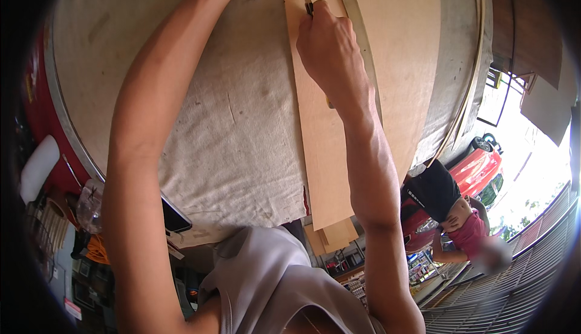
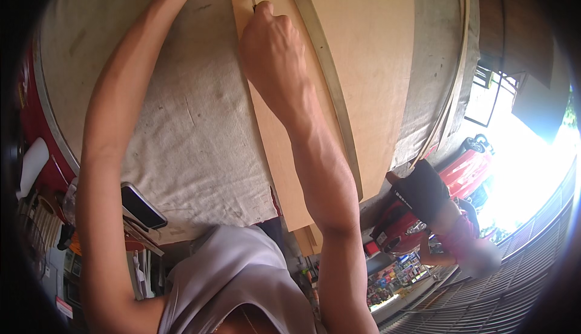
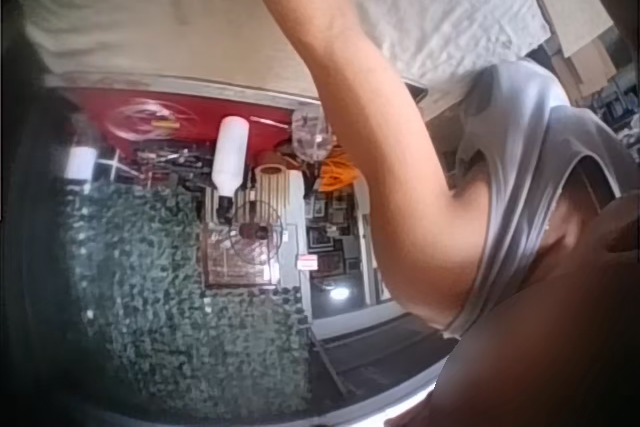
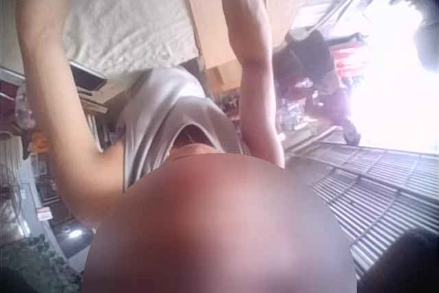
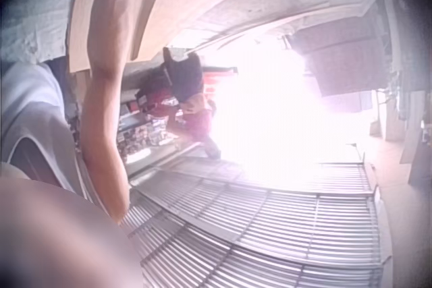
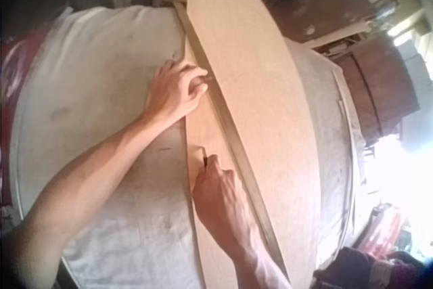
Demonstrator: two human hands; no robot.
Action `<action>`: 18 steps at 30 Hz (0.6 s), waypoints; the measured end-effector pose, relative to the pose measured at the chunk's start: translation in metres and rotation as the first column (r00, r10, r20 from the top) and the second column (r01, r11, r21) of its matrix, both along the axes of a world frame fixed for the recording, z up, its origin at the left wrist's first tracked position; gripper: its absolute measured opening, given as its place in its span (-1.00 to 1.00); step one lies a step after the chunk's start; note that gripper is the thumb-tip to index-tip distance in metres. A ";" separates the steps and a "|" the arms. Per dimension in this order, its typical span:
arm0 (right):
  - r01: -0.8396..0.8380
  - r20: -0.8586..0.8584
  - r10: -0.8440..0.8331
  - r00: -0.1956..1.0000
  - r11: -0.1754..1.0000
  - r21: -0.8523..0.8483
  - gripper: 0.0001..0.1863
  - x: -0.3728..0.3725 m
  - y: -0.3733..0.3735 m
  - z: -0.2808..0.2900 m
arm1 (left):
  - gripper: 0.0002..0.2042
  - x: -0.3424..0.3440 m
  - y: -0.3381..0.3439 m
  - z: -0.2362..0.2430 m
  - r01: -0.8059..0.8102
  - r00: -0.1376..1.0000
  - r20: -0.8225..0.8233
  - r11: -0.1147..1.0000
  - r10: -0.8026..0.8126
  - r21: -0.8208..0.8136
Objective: The person selects a thin wooden strip and places it on a large sheet of plywood. They then use a yellow utility knife to cut along the strip, scoring the plywood multiple times to separate a section.
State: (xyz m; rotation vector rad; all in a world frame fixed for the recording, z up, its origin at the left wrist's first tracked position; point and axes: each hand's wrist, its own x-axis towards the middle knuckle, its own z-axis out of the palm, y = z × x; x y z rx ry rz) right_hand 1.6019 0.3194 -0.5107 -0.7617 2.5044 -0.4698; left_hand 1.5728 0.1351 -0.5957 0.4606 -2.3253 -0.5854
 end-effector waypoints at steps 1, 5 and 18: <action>-0.008 0.005 0.008 1.000 1.000 0.022 -0.81 0.000 -0.001 0.001 | -0.78 0.000 0.000 -0.001 0.000 1.000 0.000 1.000 0.000 0.005; 0.027 0.022 -0.028 0.999 0.997 0.074 -0.79 0.002 -0.004 0.003 | -0.78 0.000 -0.002 -0.003 -0.002 1.000 0.008 0.999 0.003 -0.038; -0.004 -0.027 0.009 1.000 0.987 0.160 -0.70 0.013 0.007 0.002 | -0.75 0.000 -0.001 -0.005 -0.019 0.996 0.087 0.999 0.022 -0.037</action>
